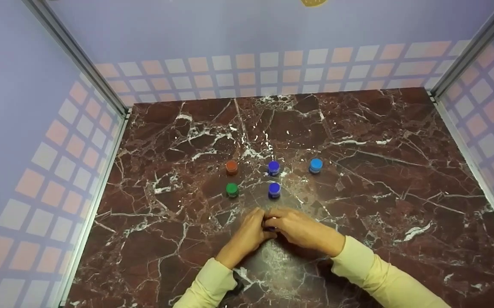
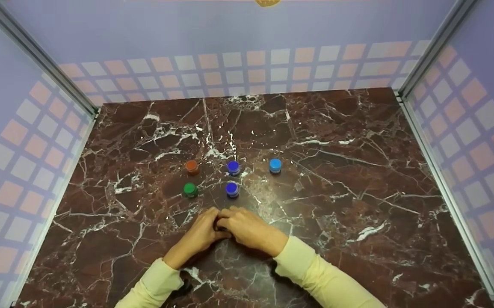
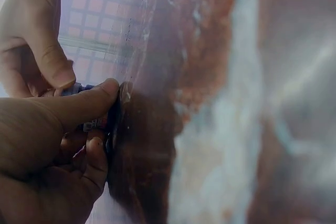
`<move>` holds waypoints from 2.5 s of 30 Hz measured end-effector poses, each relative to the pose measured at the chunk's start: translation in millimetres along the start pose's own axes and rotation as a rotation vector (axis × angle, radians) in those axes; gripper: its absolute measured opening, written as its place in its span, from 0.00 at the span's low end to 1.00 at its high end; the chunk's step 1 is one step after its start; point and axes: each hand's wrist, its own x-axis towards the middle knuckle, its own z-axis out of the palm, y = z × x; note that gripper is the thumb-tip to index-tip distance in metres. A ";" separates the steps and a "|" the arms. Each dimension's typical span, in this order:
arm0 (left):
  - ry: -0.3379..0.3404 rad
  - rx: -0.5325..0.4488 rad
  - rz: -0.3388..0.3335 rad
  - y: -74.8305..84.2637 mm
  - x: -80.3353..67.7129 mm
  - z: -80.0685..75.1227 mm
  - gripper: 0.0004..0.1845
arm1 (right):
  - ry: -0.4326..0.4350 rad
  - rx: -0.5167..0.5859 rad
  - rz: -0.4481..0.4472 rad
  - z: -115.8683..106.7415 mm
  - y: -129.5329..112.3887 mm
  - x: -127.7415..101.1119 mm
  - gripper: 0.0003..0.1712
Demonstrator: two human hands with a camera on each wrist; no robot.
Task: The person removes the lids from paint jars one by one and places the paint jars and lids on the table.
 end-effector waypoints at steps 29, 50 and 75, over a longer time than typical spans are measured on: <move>-0.026 -0.091 -0.086 1.3 3.0 0.7 0.20 | 0.349 0.217 0.557 3.7 -16.5 0.7 0.12; -0.010 -0.061 -0.021 -3.0 1.0 3.3 0.16 | 0.293 -0.080 0.480 24.0 -38.1 10.1 0.11; -0.049 -0.069 -0.087 1.5 0.9 0.2 0.19 | 0.104 -0.056 0.156 8.7 -20.3 8.1 0.10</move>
